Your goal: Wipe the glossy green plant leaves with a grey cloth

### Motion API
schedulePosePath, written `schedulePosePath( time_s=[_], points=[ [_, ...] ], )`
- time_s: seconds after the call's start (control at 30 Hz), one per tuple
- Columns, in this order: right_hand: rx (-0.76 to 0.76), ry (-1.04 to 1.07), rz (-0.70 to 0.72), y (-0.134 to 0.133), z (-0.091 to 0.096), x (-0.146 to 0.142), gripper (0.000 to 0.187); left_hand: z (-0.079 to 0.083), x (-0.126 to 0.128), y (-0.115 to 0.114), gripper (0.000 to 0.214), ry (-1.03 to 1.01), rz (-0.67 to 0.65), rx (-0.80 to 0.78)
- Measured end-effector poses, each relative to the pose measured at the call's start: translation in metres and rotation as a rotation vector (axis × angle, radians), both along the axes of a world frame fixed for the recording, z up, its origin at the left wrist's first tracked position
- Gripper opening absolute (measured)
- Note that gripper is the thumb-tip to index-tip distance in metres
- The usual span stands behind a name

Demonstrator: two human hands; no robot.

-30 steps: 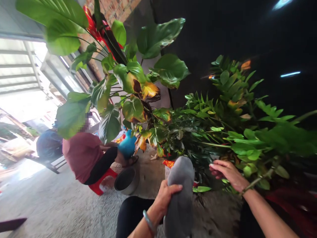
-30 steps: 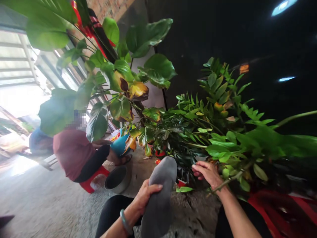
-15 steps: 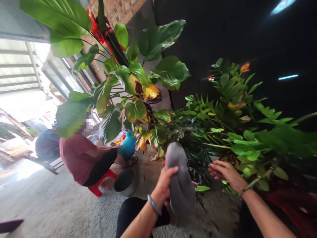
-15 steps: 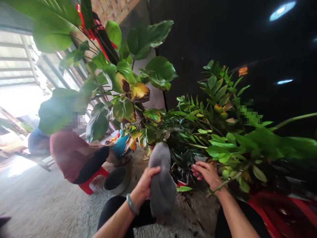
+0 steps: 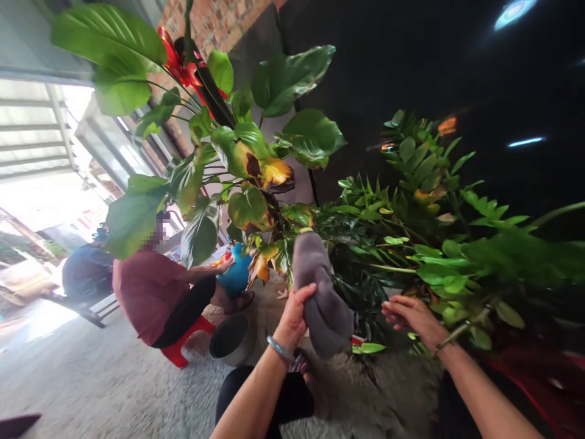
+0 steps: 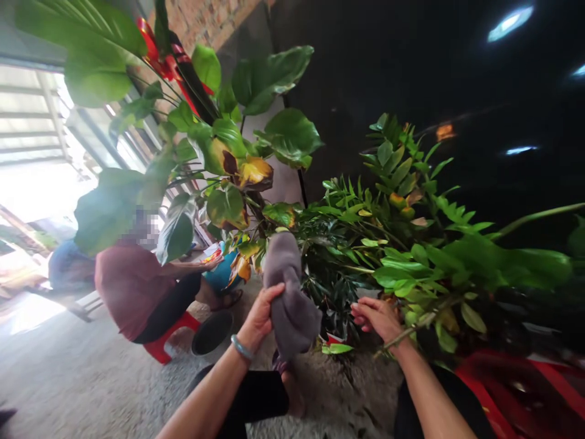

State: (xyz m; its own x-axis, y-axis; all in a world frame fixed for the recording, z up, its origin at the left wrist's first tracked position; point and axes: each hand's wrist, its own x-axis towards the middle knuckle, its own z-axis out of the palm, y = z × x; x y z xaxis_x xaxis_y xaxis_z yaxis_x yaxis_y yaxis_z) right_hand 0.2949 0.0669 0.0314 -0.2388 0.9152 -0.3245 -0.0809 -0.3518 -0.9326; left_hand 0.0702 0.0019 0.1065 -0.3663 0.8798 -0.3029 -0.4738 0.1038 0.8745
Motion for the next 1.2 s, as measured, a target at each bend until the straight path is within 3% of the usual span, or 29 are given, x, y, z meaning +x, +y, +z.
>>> schedulePosePath(
  time_s=[0.13, 0.23, 0.3, 0.37, 0.43, 0.53, 0.67, 0.73, 0.8, 0.87, 0.97, 1.03, 1.1, 1.2],
  points=[
    [-0.001, 0.021, 0.002, 0.001, -0.005, 0.003, 0.019, -0.036, 0.010, -0.035, 0.025, 0.111, -0.452, -0.137],
    [0.012, 0.023, 0.030, 0.003, -0.008, 0.007, 0.018, -0.023, 0.003, -0.050, 0.022, 0.148, -0.593, -0.126],
    [0.015, 0.009, 0.028, 0.003, -0.008, 0.007, 0.015, 0.003, -0.004, -0.040, 0.025, 0.168, -0.525, -0.010],
    [0.019, -0.005, 0.012, 0.002, -0.005, 0.005, 0.013, 0.028, -0.007, -0.020, 0.032, 0.150, -0.375, 0.133],
    [0.019, -0.003, 0.003, 0.001, -0.002, 0.002, 0.012, 0.041, -0.006, 0.003, 0.035, 0.121, -0.230, 0.214],
    [0.003, 0.000, -0.005, 0.001, -0.001, -0.002, 0.013, 0.029, 0.003, 0.019, 0.036, 0.172, -0.203, 0.186],
    [-0.005, -0.008, -0.001, 0.003, -0.004, -0.001, 0.016, -0.017, 0.011, -0.002, 0.033, 0.336, -0.498, -0.031],
    [0.008, -0.003, 0.018, 0.004, -0.006, 0.002, 0.019, -0.028, 0.009, -0.019, 0.032, 0.366, -0.644, -0.130],
    [0.026, 0.002, 0.038, 0.003, -0.006, 0.005, 0.021, -0.023, 0.005, -0.027, 0.033, 0.368, -0.735, -0.137],
    [0.041, 0.000, 0.049, 0.002, -0.006, 0.005, 0.023, -0.006, 0.003, -0.021, 0.035, 0.333, -0.728, -0.037],
    [0.059, -0.010, 0.063, 0.000, -0.005, 0.003, 0.026, 0.026, 0.010, 0.008, 0.039, 0.225, -0.522, 0.175],
    [0.073, -0.005, 0.082, 0.000, -0.005, 0.001, 0.028, 0.038, 0.020, 0.031, 0.040, 0.161, -0.335, 0.248],
    [0.079, 0.000, 0.090, 0.002, -0.008, 0.001, 0.030, 0.038, 0.033, 0.046, 0.039, 0.157, -0.238, 0.231],
    [0.057, -0.017, 0.072, 0.008, -0.016, 0.003, 0.027, 0.015, 0.044, 0.043, 0.033, 0.284, -0.341, 0.105]
  ],
)
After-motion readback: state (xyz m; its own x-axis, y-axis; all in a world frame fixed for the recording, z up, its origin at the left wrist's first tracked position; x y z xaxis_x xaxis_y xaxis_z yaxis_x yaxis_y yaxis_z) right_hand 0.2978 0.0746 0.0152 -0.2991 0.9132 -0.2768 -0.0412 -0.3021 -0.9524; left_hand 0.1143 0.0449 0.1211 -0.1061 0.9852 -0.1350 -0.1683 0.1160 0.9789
